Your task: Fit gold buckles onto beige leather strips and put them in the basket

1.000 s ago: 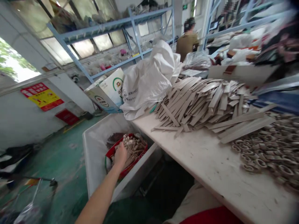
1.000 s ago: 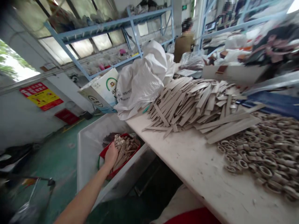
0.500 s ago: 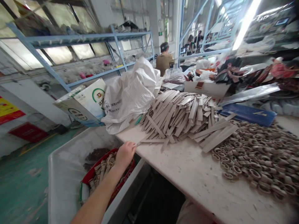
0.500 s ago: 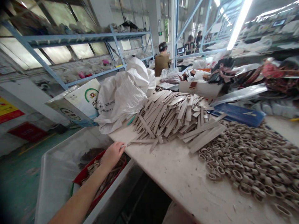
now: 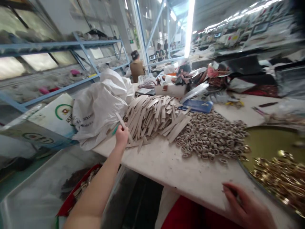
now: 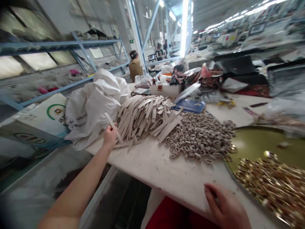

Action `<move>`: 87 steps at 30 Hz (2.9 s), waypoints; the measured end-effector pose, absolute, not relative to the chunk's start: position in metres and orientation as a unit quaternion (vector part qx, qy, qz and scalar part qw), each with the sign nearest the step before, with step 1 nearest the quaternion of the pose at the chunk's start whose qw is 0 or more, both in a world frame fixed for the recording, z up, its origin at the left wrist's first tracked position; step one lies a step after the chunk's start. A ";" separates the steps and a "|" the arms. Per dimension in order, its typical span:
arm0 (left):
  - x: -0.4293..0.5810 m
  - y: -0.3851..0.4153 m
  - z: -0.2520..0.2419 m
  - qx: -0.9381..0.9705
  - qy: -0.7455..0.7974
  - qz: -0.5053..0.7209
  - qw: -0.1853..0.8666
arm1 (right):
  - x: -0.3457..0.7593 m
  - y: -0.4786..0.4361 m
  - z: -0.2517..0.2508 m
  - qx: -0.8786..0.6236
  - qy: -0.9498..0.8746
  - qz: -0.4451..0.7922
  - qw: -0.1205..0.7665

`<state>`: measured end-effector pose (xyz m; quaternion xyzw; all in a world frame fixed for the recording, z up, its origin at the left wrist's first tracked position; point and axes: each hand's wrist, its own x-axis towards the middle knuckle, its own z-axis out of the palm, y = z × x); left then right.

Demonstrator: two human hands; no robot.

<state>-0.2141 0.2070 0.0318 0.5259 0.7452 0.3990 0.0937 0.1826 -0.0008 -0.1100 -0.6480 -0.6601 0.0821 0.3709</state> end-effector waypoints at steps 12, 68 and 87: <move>-0.041 0.039 -0.007 0.644 0.507 0.220 0.529 | 0.169 0.062 -0.046 -0.614 -0.764 0.024 0.196; -0.008 -0.010 0.009 0.695 0.435 0.086 0.566 | 0.154 -0.040 -0.030 -0.463 -0.284 0.665 0.512; 0.015 0.027 -0.020 0.612 0.471 0.138 0.621 | 0.287 0.060 -0.026 -0.695 -0.707 0.108 0.072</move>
